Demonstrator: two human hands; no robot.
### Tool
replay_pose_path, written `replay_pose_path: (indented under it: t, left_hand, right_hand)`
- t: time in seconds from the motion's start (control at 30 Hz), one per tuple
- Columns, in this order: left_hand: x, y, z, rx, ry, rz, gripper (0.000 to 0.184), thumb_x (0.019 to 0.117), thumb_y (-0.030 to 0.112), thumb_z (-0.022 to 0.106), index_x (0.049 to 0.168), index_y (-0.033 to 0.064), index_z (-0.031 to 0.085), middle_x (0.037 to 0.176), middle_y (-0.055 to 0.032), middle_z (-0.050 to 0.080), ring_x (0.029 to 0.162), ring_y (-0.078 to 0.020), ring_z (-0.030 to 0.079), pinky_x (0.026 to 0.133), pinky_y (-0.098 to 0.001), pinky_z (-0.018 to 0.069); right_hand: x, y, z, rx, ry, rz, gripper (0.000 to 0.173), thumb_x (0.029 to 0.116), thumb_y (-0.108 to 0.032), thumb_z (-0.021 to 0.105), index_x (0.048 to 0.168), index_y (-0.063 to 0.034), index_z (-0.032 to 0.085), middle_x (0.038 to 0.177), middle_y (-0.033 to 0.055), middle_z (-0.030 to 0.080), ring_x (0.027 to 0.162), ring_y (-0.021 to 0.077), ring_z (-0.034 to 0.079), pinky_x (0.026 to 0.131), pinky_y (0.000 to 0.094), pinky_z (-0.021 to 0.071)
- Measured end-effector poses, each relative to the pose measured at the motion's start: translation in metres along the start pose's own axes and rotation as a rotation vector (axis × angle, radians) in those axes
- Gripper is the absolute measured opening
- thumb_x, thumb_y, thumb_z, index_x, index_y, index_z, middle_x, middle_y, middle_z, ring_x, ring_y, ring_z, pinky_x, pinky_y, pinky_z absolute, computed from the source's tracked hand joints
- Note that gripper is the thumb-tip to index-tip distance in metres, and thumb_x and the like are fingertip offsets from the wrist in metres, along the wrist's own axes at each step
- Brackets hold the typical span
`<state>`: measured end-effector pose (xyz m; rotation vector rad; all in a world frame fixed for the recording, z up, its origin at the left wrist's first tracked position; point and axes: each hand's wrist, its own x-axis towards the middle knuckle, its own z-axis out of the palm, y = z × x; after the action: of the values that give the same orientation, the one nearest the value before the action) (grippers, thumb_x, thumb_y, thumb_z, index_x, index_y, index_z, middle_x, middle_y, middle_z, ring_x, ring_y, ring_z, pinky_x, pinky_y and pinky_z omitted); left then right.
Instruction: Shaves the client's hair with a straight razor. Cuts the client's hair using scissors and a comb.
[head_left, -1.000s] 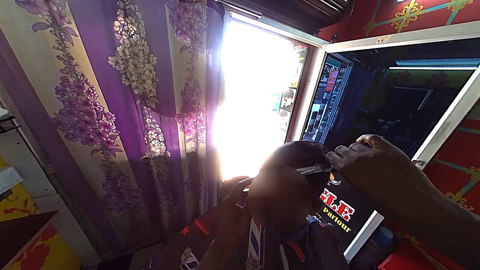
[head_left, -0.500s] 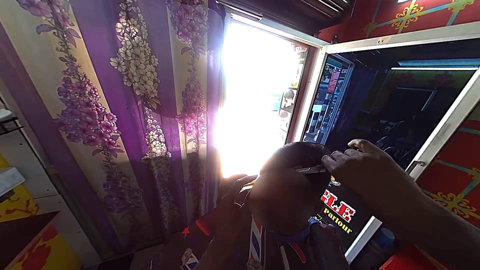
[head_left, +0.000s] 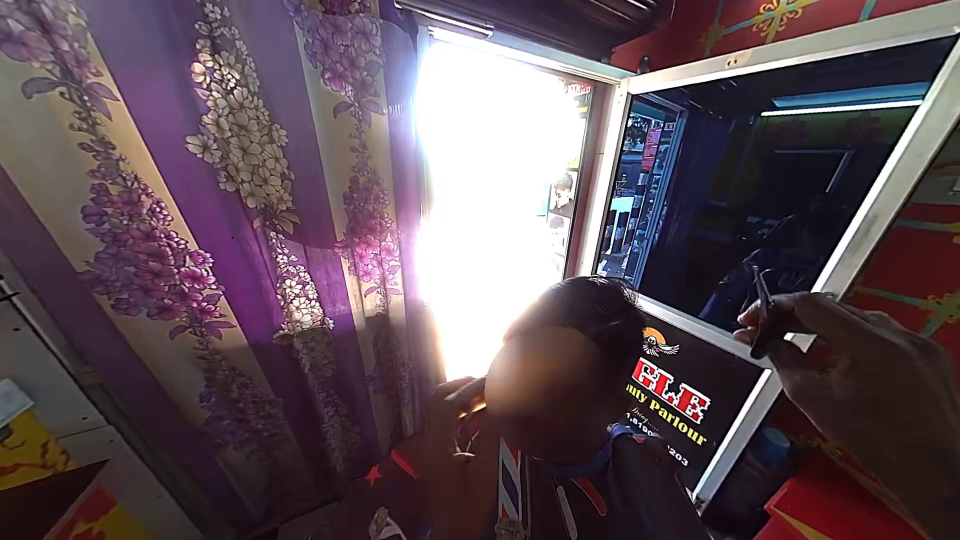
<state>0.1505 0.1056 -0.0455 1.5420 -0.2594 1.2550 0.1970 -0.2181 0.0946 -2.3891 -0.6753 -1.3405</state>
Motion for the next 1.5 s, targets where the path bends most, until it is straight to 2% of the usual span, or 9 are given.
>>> replay_pose_path:
  t: [0.2, 0.5, 0.63, 0.77, 0.93, 1.13, 1.23, 1.37, 1.5]
  left_hand:
    - [0.022, -0.008, 0.013, 0.191, -0.083, -0.147, 0.025, 0.0967, 0.024, 0.066, 0.116, 0.0102, 0.073, 0.105, -0.0008, 0.071, 0.086, -0.0114, 0.066, 0.072, -0.0277, 0.0556]
    - [0.048, -0.087, -0.031, -0.01, 0.192, -0.984, 0.027, 0.1045, 0.026, 0.059, 0.122, 0.0072, 0.067, 0.098, -0.006, 0.069, 0.069, -0.0123, 0.055, 0.057, -0.0279, 0.0423]
    - [0.034, -0.041, -0.031, 0.14, 0.142, -0.21, 0.022, 0.1039, 0.013, 0.055, 0.111, -0.0027, 0.069, 0.089, -0.006, 0.069, 0.073, -0.012, 0.062, 0.064, -0.0241, 0.0515]
    - [0.052, 0.013, -0.029, 0.421, -0.234, 0.329, 0.022, 0.0993, 0.026, 0.062, 0.11, 0.0153, 0.079, 0.1, 0.0041, 0.073, 0.091, -0.008, 0.068, 0.083, -0.0296, 0.0578]
    - [0.079, 0.019, -0.04, 0.6, -0.539, 0.314, 0.023, 0.0996, 0.034, 0.06, 0.109, 0.0277, 0.08, 0.097, 0.0134, 0.072, 0.088, -0.0047, 0.066, 0.082, -0.0371, 0.0539]
    - [0.098, 0.016, -0.054, 0.547, -0.757, 0.214, 0.023, 0.0923, 0.043, 0.07, 0.113, 0.0352, 0.078, 0.115, 0.0161, 0.069, 0.109, -0.0071, 0.063, 0.096, -0.0392, 0.0514]
    - [0.106, 0.014, -0.051, 0.528, -0.759, 0.24, 0.025, 0.0894, 0.044, 0.074, 0.112, 0.034, 0.078, 0.116, 0.017, 0.068, 0.11, -0.0059, 0.061, 0.095, -0.035, 0.051]
    - [0.112, 0.011, -0.047, 0.489, -0.732, 0.315, 0.025, 0.0898, 0.037, 0.074, 0.114, 0.0314, 0.078, 0.114, 0.0152, 0.068, 0.11, -0.0073, 0.06, 0.094, -0.0324, 0.051]
    - [0.116, 0.012, -0.042, 0.503, -0.679, 0.381, 0.024, 0.0899, 0.033, 0.073, 0.113, 0.0298, 0.079, 0.113, 0.0151, 0.068, 0.107, -0.0063, 0.058, 0.091, -0.0311, 0.0486]
  right_hand:
    - [-0.085, 0.044, 0.03, 0.348, -0.086, 0.219, 0.02, 0.0872, -0.027, 0.071, 0.107, -0.0226, 0.071, 0.097, -0.0094, 0.074, 0.085, 0.0077, 0.073, 0.073, 0.0337, 0.0648]
    - [-0.19, 0.062, 0.024, 0.733, -0.224, 0.693, 0.019, 0.0883, 0.0, 0.074, 0.106, 0.0057, 0.068, 0.104, 0.0127, 0.075, 0.09, 0.0209, 0.076, 0.078, 0.0365, 0.0647]
    - [-0.206, 0.051, 0.01, 0.717, -0.26, 0.781, 0.018, 0.088, 0.0, 0.074, 0.104, 0.0063, 0.067, 0.098, 0.0101, 0.076, 0.085, 0.0149, 0.075, 0.076, 0.0311, 0.0637]
    - [-0.216, 0.055, 0.023, 0.812, -0.257, 0.792, 0.022, 0.0889, -0.002, 0.075, 0.108, 0.0056, 0.067, 0.105, 0.0131, 0.074, 0.09, 0.0205, 0.075, 0.081, 0.0372, 0.0644]
    - [-0.219, 0.06, 0.046, 0.849, -0.36, 0.605, 0.029, 0.0958, -0.01, 0.071, 0.122, -0.0004, 0.065, 0.115, 0.0116, 0.073, 0.099, 0.0249, 0.075, 0.088, 0.046, 0.0636]
    - [-0.17, 0.024, 0.054, 0.534, -0.412, 0.374, 0.036, 0.0896, -0.032, 0.079, 0.122, -0.0181, 0.071, 0.11, 0.0011, 0.074, 0.095, 0.02, 0.072, 0.081, 0.0472, 0.0617]
    - [-0.141, -0.01, 0.057, 0.176, -0.277, 0.191, 0.026, 0.0845, -0.013, 0.076, 0.11, -0.0192, 0.074, 0.093, 0.0022, 0.073, 0.076, 0.0268, 0.072, 0.059, 0.0526, 0.0583]
    - [-0.101, -0.048, 0.055, -0.107, -0.222, 0.012, 0.041, 0.068, 0.0, 0.089, 0.104, -0.0137, 0.073, 0.09, 0.0058, 0.072, 0.08, 0.0289, 0.072, 0.076, 0.0521, 0.0579]
    - [-0.081, -0.064, 0.061, -0.293, -0.152, -0.099, 0.03, 0.0696, 0.008, 0.083, 0.089, -0.0095, 0.07, 0.074, 0.0061, 0.066, 0.065, 0.0254, 0.067, 0.075, 0.0459, 0.0544]
